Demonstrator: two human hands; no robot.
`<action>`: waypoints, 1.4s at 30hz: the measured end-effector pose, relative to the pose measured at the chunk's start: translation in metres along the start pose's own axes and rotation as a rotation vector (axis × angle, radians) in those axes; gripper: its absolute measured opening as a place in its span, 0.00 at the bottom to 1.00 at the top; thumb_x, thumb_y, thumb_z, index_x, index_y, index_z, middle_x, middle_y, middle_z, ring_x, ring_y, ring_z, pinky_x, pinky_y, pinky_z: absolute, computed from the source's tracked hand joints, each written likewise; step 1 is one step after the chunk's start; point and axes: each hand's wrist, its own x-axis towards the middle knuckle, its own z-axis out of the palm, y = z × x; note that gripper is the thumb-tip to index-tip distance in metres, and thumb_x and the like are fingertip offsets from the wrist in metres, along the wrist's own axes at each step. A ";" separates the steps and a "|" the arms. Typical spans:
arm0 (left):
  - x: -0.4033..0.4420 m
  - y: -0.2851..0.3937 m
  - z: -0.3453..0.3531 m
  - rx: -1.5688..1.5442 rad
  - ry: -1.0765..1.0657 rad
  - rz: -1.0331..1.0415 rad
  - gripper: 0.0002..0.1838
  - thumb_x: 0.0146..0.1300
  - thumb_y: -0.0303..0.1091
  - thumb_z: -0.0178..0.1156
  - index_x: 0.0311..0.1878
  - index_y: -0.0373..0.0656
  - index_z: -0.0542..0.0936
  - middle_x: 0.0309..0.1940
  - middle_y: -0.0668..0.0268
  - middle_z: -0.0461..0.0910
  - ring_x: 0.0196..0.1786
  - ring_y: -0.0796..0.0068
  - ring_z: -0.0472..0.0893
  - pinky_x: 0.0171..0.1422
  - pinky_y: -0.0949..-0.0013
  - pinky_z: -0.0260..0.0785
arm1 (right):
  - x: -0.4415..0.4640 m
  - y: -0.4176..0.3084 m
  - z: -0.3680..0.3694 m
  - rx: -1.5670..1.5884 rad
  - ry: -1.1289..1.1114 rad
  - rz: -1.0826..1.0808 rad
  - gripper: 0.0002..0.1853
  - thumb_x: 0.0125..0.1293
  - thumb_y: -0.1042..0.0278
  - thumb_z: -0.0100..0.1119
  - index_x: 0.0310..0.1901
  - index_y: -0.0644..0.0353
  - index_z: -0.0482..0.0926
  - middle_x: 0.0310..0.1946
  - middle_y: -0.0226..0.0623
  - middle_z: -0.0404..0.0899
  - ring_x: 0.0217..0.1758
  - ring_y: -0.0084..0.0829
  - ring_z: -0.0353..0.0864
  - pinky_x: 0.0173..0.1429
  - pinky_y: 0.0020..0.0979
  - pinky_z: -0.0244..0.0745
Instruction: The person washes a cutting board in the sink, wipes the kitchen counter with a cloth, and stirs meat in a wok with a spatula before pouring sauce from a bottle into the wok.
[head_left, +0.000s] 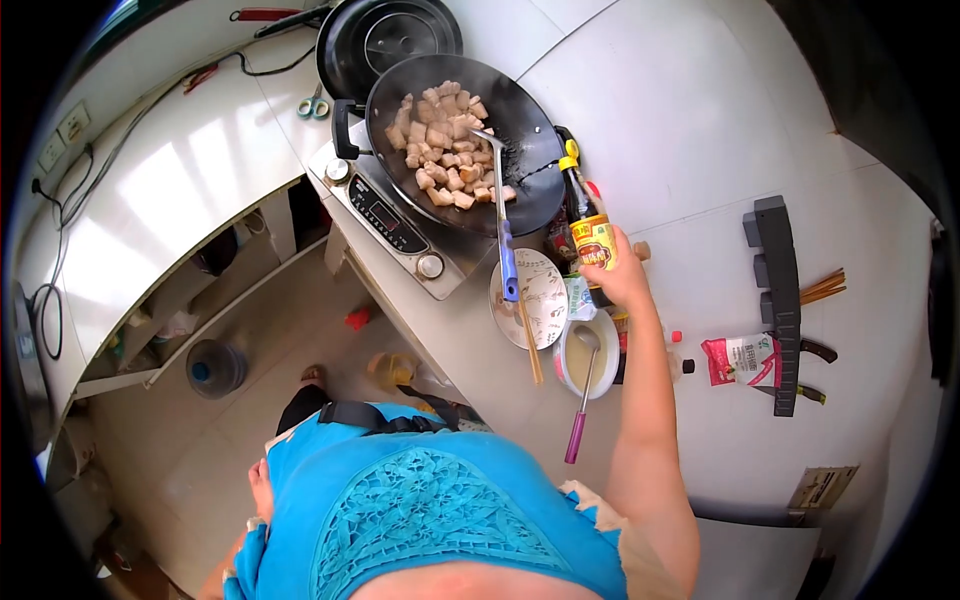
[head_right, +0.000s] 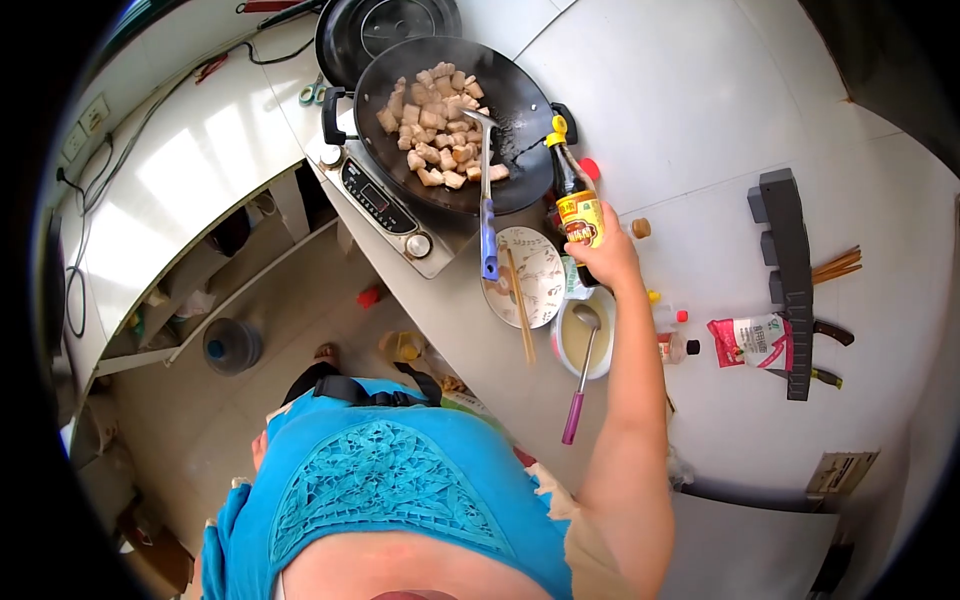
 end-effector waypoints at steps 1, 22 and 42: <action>0.001 0.001 0.000 0.032 0.003 0.009 0.28 0.67 0.53 0.47 0.55 0.35 0.69 0.50 0.52 0.72 0.53 0.62 0.71 0.59 0.64 0.63 | -0.015 -0.005 0.001 -0.005 -0.008 0.006 0.48 0.41 0.59 0.70 0.66 0.60 0.57 0.47 0.45 0.77 0.48 0.38 0.78 0.52 0.32 0.72; -0.011 0.001 -0.002 0.053 -0.015 0.051 0.27 0.67 0.52 0.47 0.54 0.35 0.70 0.49 0.54 0.74 0.52 0.64 0.72 0.58 0.65 0.63 | -0.084 -0.085 0.018 0.153 -0.183 -0.264 0.48 0.41 0.62 0.71 0.65 0.60 0.56 0.49 0.45 0.76 0.52 0.39 0.77 0.57 0.34 0.70; 0.003 -0.035 -0.012 0.121 -0.042 0.199 0.27 0.67 0.52 0.46 0.54 0.34 0.70 0.49 0.51 0.74 0.52 0.62 0.72 0.58 0.65 0.63 | -0.080 -0.091 0.012 0.078 -0.220 -0.185 0.44 0.41 0.64 0.71 0.62 0.53 0.60 0.42 0.42 0.80 0.46 0.39 0.80 0.50 0.34 0.72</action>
